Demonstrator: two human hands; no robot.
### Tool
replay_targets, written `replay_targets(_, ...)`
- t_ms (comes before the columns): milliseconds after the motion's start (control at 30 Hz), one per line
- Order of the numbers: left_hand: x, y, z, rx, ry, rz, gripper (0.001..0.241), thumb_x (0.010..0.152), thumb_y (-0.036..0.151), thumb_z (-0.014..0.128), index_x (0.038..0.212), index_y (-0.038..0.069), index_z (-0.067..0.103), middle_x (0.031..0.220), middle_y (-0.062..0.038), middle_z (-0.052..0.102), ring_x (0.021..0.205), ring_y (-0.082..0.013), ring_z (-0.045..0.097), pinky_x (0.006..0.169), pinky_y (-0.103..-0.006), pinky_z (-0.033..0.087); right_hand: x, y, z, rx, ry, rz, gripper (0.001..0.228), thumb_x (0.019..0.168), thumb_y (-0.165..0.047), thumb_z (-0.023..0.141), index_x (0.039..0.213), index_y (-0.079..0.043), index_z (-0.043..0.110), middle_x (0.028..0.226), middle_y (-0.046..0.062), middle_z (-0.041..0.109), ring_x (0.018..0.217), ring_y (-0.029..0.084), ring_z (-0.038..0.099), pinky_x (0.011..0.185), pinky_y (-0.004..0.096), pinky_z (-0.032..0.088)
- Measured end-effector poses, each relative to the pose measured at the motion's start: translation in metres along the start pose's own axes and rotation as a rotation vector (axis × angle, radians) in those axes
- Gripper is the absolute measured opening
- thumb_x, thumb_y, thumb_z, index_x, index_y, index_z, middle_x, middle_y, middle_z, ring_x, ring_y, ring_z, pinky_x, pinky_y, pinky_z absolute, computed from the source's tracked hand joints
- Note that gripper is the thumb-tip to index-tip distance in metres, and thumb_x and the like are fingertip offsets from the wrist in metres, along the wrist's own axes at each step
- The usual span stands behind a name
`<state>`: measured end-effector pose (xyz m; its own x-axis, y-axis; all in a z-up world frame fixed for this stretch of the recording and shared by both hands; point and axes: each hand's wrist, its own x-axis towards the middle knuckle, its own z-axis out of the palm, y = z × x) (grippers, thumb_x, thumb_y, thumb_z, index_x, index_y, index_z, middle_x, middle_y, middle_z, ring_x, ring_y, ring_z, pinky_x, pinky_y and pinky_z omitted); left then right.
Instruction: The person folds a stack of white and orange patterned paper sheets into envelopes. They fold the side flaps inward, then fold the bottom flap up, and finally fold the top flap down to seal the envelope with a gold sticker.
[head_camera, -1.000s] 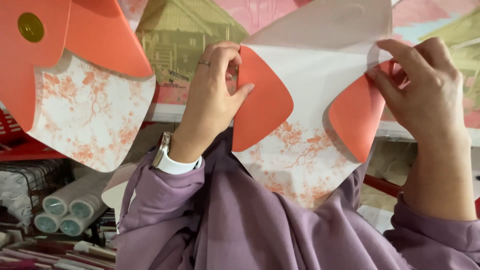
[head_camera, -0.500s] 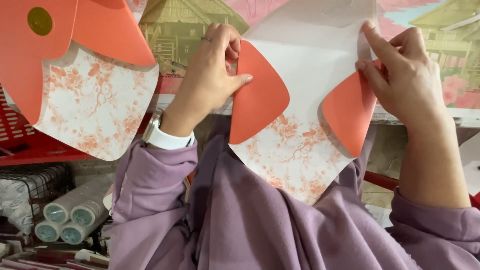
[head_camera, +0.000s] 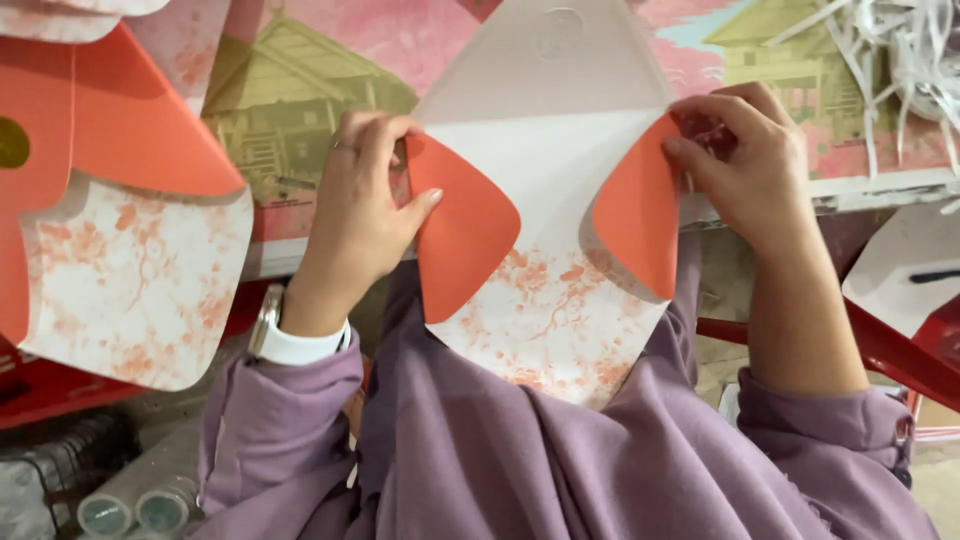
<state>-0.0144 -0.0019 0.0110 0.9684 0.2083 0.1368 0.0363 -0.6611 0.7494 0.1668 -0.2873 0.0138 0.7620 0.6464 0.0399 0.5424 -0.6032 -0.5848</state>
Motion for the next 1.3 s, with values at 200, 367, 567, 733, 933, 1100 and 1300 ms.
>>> replay_targets(200, -0.011, -0.004, 0.010, 0.059, 0.021, -0.068, 0.071, 0.082, 0.005, 0.071, 0.142, 0.006, 0.033, 0.142, -0.010, 0.045, 0.119, -0.0330, 0.041, 0.102, -0.0424, 0.039, 0.009, -0.007, 0.000, 0.086, -0.055, 0.239, 0.023, 0.085, -0.008, 0.075, 0.104, -0.008, 0.063, 0.096, 0.003, 0.049, 0.078, 0.014, 0.050, 0.073, 0.025, 0.047)
replay_targets(367, -0.003, -0.005, 0.008, 0.058, -0.002, 0.015, 0.076, 0.081, 0.000, 0.070, 0.145, 0.011, 0.029, 0.131, -0.008, 0.044, 0.121, -0.0300, 0.039, 0.108, -0.0430, 0.033, 0.023, -0.006, -0.007, 0.030, -0.185, 0.283, 0.022, 0.084, -0.014, 0.071, 0.103, -0.008, 0.061, 0.099, 0.003, 0.047, 0.079, 0.015, 0.049, 0.076, 0.029, 0.043)
replay_targets(567, 0.020, 0.023, 0.015, 0.121, -0.033, 0.208, 0.039, 0.070, -0.019, 0.056, 0.101, -0.001, 0.041, 0.129, -0.023, 0.042, 0.130, -0.0427, 0.034, 0.115, -0.0504, 0.028, 0.001, -0.010, 0.020, -0.140, 0.109, -0.120, 0.052, 0.086, 0.000, 0.078, 0.128, 0.002, 0.047, 0.124, 0.020, 0.045, 0.106, 0.033, 0.049, 0.085, 0.043, 0.049)
replay_targets(733, 0.006, 0.021, 0.041, 0.374, -0.106, 0.245, 0.069, 0.086, 0.003, 0.061, 0.147, 0.015, 0.032, 0.155, -0.012, 0.025, 0.143, -0.0494, 0.028, 0.119, -0.0653, 0.022, -0.018, -0.035, 0.041, -0.086, 0.177, -0.421, 0.038, 0.104, -0.003, 0.049, 0.141, 0.005, 0.041, 0.145, 0.023, 0.041, 0.138, 0.043, 0.038, 0.116, 0.056, 0.037)
replay_targets(933, 0.006, 0.019, 0.043, 0.567, -0.131, 0.366, 0.052, 0.097, 0.017, 0.053, 0.144, 0.036, 0.044, 0.152, -0.011, 0.028, 0.139, -0.0464, 0.021, 0.112, -0.0682, 0.021, -0.021, -0.034, 0.047, -0.286, 0.144, -0.568, 0.025, 0.101, -0.013, 0.049, 0.122, -0.006, 0.061, 0.138, 0.024, 0.045, 0.131, 0.046, 0.040, 0.110, 0.057, 0.035)
replay_targets(1100, 0.008, 0.021, 0.043, 0.520, -0.065, 0.440, 0.038, 0.099, 0.017, 0.049, 0.135, 0.022, 0.059, 0.143, -0.015, 0.042, 0.131, -0.0425, 0.043, 0.109, -0.0586, 0.035, -0.022, -0.034, 0.048, -0.321, 0.135, -0.584, 0.034, 0.101, -0.022, 0.045, 0.129, -0.009, 0.059, 0.133, 0.025, 0.051, 0.125, 0.042, 0.052, 0.108, 0.054, 0.043)
replay_targets(1300, 0.006, 0.018, 0.045, 0.487, -0.068, 0.407, 0.040, 0.101, 0.030, 0.043, 0.135, 0.017, 0.060, 0.143, -0.011, 0.044, 0.132, -0.0387, 0.043, 0.110, -0.0560, 0.035, -0.018, -0.034, 0.045, -0.342, 0.199, -0.651, 0.032, 0.100, -0.017, 0.044, 0.119, -0.006, 0.068, 0.124, 0.023, 0.059, 0.113, 0.036, 0.063, 0.099, 0.047, 0.052)
